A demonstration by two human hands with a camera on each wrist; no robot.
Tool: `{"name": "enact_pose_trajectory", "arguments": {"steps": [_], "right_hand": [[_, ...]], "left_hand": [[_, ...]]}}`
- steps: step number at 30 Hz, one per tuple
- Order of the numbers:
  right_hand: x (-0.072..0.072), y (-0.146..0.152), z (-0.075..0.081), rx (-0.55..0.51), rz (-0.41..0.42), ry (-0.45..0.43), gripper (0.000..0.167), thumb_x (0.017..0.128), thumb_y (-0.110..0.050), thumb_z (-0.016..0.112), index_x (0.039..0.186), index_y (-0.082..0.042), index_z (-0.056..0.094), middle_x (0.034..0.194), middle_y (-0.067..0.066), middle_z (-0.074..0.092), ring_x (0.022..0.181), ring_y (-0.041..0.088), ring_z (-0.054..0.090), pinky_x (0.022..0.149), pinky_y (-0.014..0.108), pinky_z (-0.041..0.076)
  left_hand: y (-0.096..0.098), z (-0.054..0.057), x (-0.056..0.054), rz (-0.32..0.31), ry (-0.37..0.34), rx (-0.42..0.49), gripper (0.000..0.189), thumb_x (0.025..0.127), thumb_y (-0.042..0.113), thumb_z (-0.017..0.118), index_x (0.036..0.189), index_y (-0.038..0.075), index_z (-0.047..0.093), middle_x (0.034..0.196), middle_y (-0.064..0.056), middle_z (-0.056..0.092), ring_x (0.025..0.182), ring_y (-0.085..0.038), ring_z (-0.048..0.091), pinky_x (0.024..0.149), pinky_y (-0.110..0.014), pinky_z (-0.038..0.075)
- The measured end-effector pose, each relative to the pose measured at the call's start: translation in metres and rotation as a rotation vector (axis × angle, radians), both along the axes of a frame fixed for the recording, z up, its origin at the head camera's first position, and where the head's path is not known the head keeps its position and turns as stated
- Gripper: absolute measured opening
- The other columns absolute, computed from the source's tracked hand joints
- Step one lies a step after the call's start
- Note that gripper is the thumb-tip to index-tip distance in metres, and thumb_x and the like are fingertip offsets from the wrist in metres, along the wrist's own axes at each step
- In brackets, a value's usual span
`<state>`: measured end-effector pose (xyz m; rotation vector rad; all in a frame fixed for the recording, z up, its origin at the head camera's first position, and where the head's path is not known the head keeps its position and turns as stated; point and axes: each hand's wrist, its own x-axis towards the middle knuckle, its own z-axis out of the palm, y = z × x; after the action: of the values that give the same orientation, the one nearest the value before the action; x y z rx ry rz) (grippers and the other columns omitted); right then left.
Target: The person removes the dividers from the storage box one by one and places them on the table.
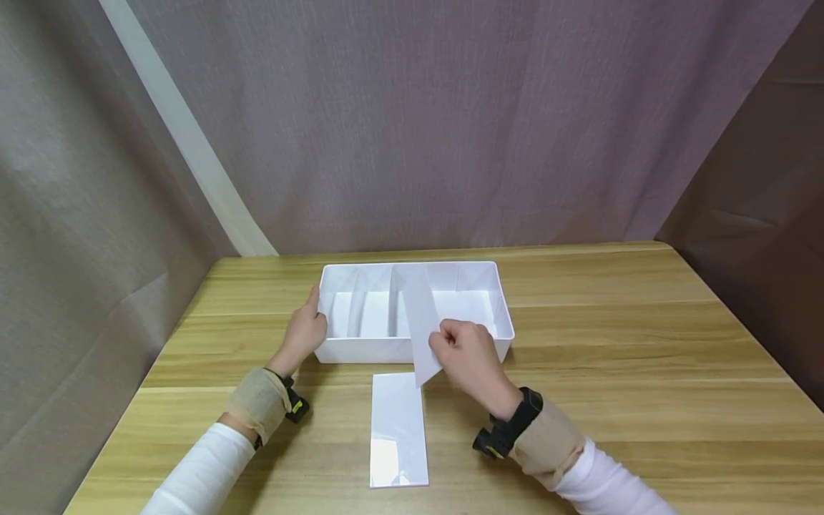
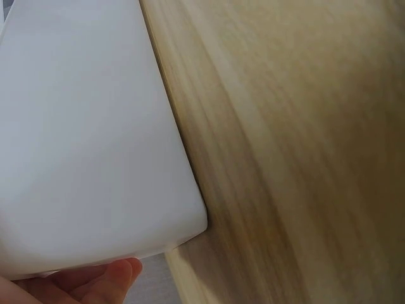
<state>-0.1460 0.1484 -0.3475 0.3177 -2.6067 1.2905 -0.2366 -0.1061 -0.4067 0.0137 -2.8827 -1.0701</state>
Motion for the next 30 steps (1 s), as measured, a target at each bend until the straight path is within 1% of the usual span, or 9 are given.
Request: {"name": "enact_pose_trajectory", "arguments": {"steps": [8, 13, 19, 30], "right_hand": [[0.005, -0.001, 0.000, 0.001, 0.022, -0.028, 0.031, 0.078, -0.004, 0.048, 0.050, -0.005, 0.036, 0.046, -0.006, 0.025, 0.044, 0.004, 0.025, 0.041, 0.018, 0.023], [0.007, -0.001, -0.001, 0.003, 0.031, -0.017, 0.031, 0.078, -0.003, 0.048, 0.050, -0.006, 0.036, 0.046, -0.006, 0.025, 0.043, 0.004, 0.025, 0.042, 0.018, 0.023], [0.009, -0.002, -0.002, -0.002, 0.038, 0.003, 0.031, 0.077, -0.002, 0.049, 0.049, -0.006, 0.036, 0.045, -0.007, 0.025, 0.043, 0.003, 0.025, 0.042, 0.018, 0.023], [0.012, -0.002, -0.003, -0.011, 0.053, -0.012, 0.031, 0.078, -0.002, 0.049, 0.049, -0.006, 0.037, 0.045, -0.007, 0.027, 0.043, 0.003, 0.027, 0.041, 0.017, 0.023]], "left_hand": [[0.001, 0.001, 0.000, 0.004, -0.003, 0.002, 0.061, 0.084, 0.003, 0.033, 0.141, 0.000, 0.012, 0.052, -0.005, 0.037, 0.042, -0.015, 0.031, 0.040, -0.025, 0.030], [0.001, 0.001, 0.000, 0.003, 0.002, 0.000, 0.061, 0.084, 0.003, 0.033, 0.141, -0.001, 0.013, 0.052, -0.005, 0.037, 0.041, -0.015, 0.031, 0.039, -0.026, 0.030], [0.001, 0.001, 0.000, -0.003, -0.001, 0.004, 0.060, 0.084, 0.003, 0.033, 0.141, -0.001, 0.013, 0.054, -0.007, 0.041, 0.042, -0.016, 0.034, 0.040, -0.026, 0.031], [0.001, 0.002, 0.001, -0.004, -0.007, 0.013, 0.060, 0.084, 0.003, 0.033, 0.141, 0.000, 0.012, 0.052, -0.004, 0.037, 0.041, -0.014, 0.031, 0.039, -0.025, 0.029]]}}
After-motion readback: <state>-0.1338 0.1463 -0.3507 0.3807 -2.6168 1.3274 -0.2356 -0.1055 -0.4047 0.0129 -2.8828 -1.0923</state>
